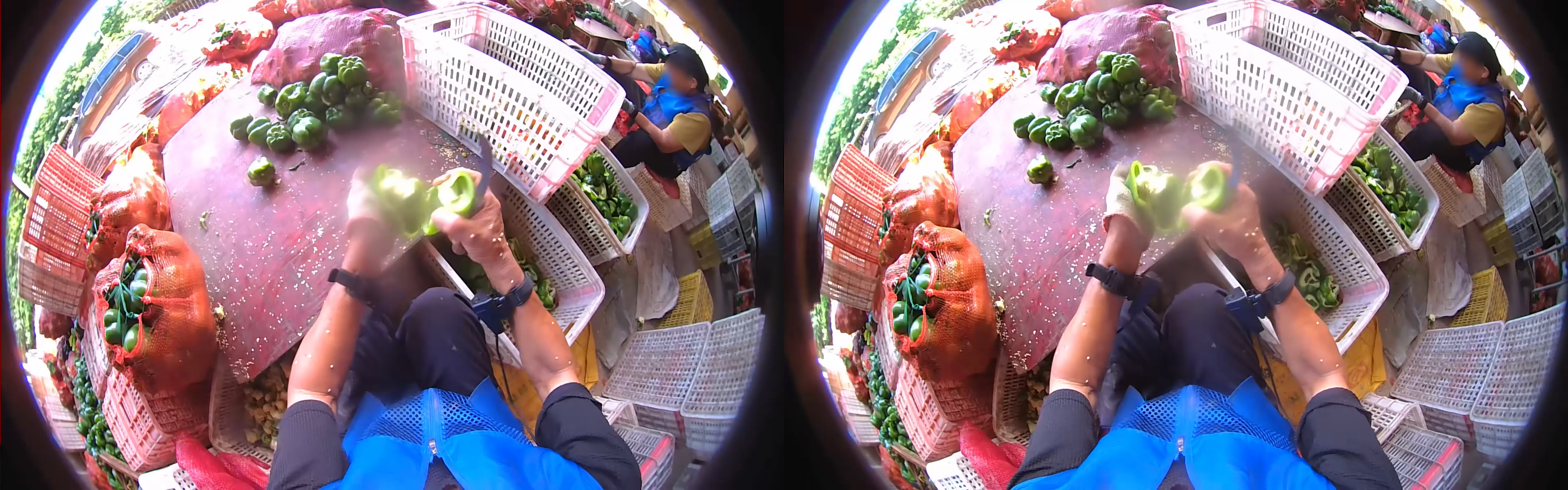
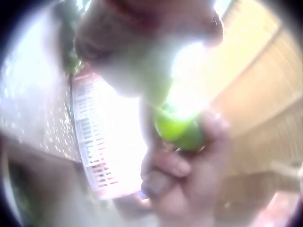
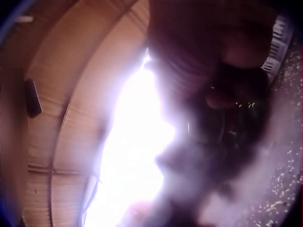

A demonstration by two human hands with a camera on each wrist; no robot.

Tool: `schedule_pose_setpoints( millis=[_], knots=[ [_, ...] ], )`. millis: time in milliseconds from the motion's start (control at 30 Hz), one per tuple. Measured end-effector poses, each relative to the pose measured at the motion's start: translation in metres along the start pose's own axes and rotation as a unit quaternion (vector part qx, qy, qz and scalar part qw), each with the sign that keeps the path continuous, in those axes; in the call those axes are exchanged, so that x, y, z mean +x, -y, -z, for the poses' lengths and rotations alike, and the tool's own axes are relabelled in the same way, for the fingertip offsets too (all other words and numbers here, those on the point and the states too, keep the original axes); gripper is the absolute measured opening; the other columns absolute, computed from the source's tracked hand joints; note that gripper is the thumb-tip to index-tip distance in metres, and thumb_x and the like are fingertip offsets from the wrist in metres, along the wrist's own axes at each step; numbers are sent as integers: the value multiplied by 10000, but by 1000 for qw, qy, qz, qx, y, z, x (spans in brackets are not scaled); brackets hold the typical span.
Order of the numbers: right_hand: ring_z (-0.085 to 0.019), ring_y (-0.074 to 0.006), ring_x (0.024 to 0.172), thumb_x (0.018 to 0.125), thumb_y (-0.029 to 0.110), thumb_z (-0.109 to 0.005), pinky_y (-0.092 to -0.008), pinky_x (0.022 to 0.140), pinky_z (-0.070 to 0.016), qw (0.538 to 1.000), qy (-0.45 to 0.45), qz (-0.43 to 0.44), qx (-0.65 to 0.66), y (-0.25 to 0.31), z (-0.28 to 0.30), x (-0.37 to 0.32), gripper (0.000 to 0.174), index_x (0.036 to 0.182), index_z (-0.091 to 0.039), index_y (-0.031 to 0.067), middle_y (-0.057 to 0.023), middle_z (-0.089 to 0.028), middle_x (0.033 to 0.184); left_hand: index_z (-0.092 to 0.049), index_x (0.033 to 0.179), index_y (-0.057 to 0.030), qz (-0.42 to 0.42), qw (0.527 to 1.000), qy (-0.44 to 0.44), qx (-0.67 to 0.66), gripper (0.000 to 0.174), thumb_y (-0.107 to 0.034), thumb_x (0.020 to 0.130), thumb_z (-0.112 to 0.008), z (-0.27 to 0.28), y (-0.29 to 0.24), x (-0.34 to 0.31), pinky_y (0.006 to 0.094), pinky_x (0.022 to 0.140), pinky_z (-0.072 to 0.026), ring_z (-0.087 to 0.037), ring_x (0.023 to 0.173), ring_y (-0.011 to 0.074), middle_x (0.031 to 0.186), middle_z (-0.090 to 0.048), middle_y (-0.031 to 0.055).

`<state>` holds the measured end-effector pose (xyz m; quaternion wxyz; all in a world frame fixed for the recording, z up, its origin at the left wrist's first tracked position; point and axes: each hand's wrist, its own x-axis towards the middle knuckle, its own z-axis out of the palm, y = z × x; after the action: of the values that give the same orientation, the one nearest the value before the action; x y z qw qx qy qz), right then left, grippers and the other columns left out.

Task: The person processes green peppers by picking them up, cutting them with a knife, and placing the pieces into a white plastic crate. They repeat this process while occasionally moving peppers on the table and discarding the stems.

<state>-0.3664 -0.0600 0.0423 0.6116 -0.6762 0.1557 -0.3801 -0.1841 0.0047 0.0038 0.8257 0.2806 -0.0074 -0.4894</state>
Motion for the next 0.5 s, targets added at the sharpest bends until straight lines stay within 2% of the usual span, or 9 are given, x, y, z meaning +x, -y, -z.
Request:
schedule_pose_setpoints(
  millis=[67, 133, 200, 267, 300, 333, 400, 467, 500],
  knots=[
    [-620, -92, 786, 769, 46, -718, -249, 708, -535, 994, -41, -37, 93, -8, 5, -8, 460, 1211, -588, 41, -35, -660, 986, -608, 1089, -49, -14, 999, -38, -36, 449, -442, 1037, -397, 5, 9, 8, 358, 773, -550, -630, 805, 247, 949, -645, 92],
    [-637, -100, 791, 778, 22, -725, -229, 689, -542, 966, -144, -60, 208, -14, 19, -22, 539, 1283, -538, 43, -39, -656, 995, -627, 1062, -50, -122, 989, -17, 78, 442, -423, 1029, -392, 9, 2, 23, 387, 818, -545, -638, 821, 252, 961, -657, 87],
    [-656, -113, 807, 787, 6, -736, -232, 681, -558, 973, -164, -57, 152, -10, 44, -35, 586, 1324, -503, 32, -42, -653, 1007, -640, 1046, -49, -140, 990, -9, 24, 445, -403, 1022, -372, -3, -7, 14, 393, 843, -541, -652, 849, 263, 942, -675, 93],
    [-663, -112, 815, 783, 48, -806, -245, 700, -574, 986, -145, -59, 59, -15, 74, -43, 618, 1326, -514, 14, -39, -655, 1024, -642, 1064, -39, 52, 997, -52, 25, 488, -441, 1026, -368, -16, -8, 11, 397, 840, -547, -665, 870, 282, 953, -688, 110],
    [-658, -232, 980, 772, 222, -842, -328, 848, -549, 966, -136, 28, -219, -19, 88, -43, 682, 1335, -539, -12, -140, -651, 1143, -642, 1061, -20, 31, 993, 64, 94, 539, -462, 1041, -332, 9, 2, 33, 400, 836, -549, -672, 876, 287, 958, -697, 122],
    [-653, -351, 1145, 761, 397, -877, -411, 995, -525, 863, -116, 111, -479, -20, 97, -41, 793, 1345, -564, -39, -242, -648, 1262, -642, 1061, -20, 38, 992, 69, 95, 539, -462, 1041, -332, 18, 11, 45, 400, 836, -549, -672, 876, 287, 958, -697, 122],
    [-564, -393, 1282, 766, 463, -847, -438, 1080, -456, 913, -59, 71, -398, 2, 75, -33, 807, 1343, -580, -35, -273, -587, 1360, -637, 1082, 8, -54, 889, 163, 424, 497, -389, 1054, -338, 10, 25, 39, 396, 838, -549, -675, 884, 271, 964, -698, 139],
    [-628, -369, 1194, 823, 371, -794, -413, 1015, -508, 909, -6, 135, -394, 5, 54, -17, 661, 1335, -592, 3, -249, -631, 1294, -627, 1108, 43, -152, 720, 201, 647, 432, -290, 1063, -357, -21, 33, 12, 394, 844, -549, -680, 903, 254, 969, -698, 166],
    [-654, -378, 1126, 852, 337, -760, -412, 960, -530, 917, 4, 139, -374, 0, 48, -9, 594, 1320, -604, 6, -257, -652, 1230, -630, 1100, 56, -85, 745, 96, 654, 384, -238, 1054, -387, -49, 33, -10, 391, 835, -553, -685, 895, 244, 948, -701, 163]
  ],
)
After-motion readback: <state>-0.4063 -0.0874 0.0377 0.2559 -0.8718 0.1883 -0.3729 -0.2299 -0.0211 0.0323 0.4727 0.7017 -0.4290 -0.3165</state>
